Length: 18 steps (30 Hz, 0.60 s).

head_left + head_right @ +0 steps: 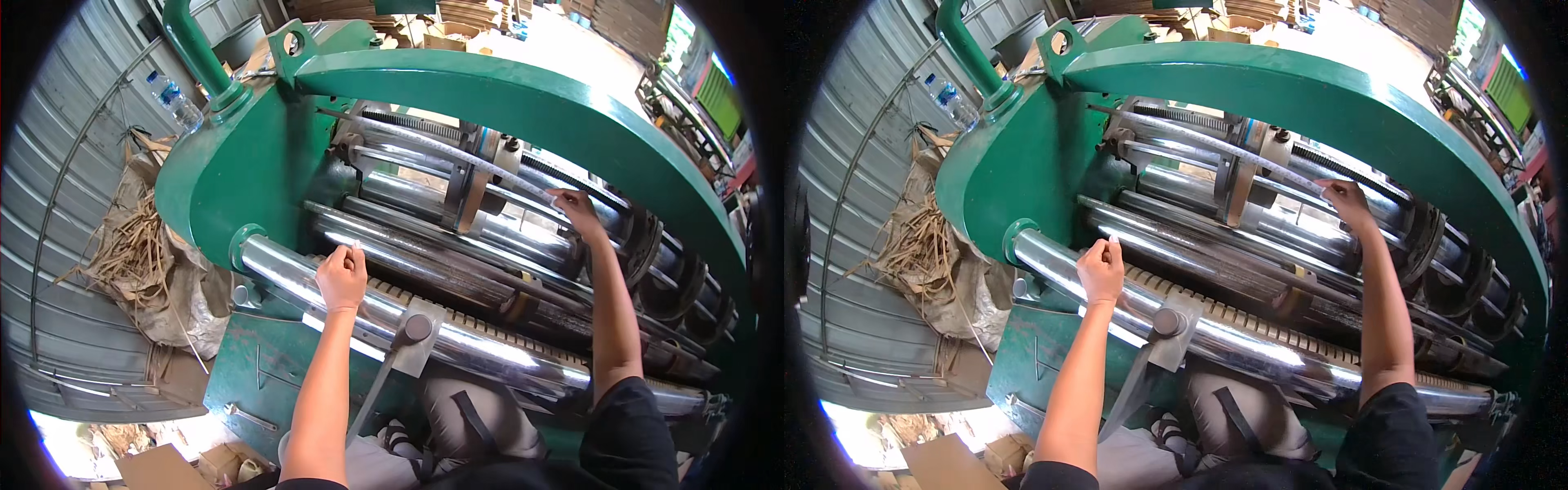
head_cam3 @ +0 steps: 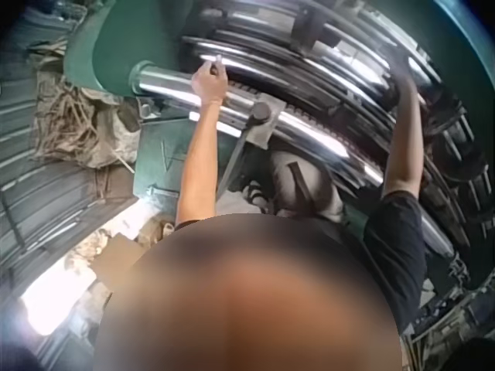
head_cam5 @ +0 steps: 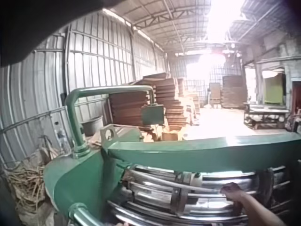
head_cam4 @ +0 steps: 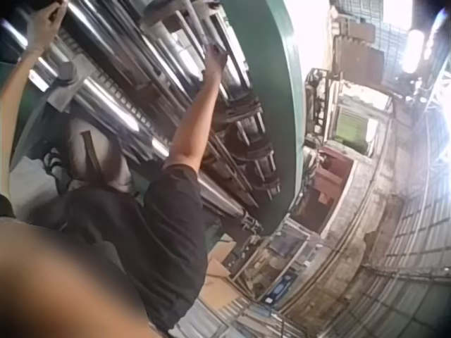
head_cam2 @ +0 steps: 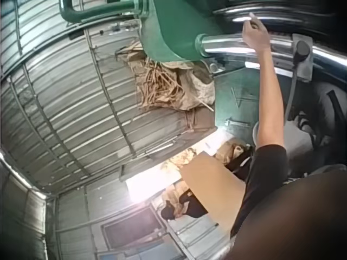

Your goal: Adjusting the rollers and blades of a corrugated cardboard slitter-scorer machine using a metal tool.

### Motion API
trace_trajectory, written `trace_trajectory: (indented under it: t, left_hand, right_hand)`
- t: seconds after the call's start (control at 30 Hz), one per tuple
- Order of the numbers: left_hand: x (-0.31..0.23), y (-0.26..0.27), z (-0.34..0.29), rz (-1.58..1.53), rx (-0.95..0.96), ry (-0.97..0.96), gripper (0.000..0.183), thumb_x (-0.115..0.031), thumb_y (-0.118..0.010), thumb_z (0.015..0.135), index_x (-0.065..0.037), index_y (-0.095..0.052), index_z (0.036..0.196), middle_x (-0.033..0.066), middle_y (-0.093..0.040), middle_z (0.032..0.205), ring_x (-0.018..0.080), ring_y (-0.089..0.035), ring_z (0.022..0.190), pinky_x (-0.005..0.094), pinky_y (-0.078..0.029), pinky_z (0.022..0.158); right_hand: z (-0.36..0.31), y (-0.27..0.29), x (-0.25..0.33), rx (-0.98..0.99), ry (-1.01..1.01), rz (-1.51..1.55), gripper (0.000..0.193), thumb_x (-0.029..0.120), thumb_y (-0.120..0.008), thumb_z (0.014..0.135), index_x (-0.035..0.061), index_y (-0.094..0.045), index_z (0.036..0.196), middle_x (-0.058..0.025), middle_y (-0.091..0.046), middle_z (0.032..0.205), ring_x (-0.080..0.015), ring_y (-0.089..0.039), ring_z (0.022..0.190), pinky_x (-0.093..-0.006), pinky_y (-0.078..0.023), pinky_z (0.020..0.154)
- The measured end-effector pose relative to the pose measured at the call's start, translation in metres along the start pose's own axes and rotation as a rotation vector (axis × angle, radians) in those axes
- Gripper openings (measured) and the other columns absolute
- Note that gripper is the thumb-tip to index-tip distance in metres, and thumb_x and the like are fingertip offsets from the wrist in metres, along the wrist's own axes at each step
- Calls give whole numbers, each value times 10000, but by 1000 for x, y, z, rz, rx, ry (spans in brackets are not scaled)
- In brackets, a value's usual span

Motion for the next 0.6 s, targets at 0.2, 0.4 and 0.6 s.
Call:
trace_trajectory:
  t: [0.2,0.4,0.6]
  left_hand:
    - [-3,-4,1,32,-15,-21,443,-274,-638,996,-15,-521,656,116,-482,548,252,-448,489,400,-358,503]
    - [0,-11,3,5,37,-32,454,-285,-630,1004,-10,-524,658,101,-453,538,184,-404,491,379,-334,497]
    - [5,-11,3,20,60,70,456,-312,-645,990,-30,-535,648,96,-521,533,233,-486,480,391,-377,504]
  right_hand:
    - [-1,-29,-3,-158,98,-72,294,188,-628,905,106,-771,1148,-112,-772,1115,-242,-732,997,-316,-539,876]
    - [-3,-37,2,-280,197,-83,294,199,-635,888,162,-781,1141,-113,-766,1095,-280,-722,999,-359,-541,892]
    - [-13,-39,27,-426,219,-215,313,148,-647,880,177,-777,1163,-102,-720,947,-248,-661,820,-340,-507,793]
Point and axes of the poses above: each hand's wrist, its own z-axis towards the middle knuckle, its own y-axis out of the back of the hand, x = y × z, the point moved 3 cm from there along z, towards the middle knuckle
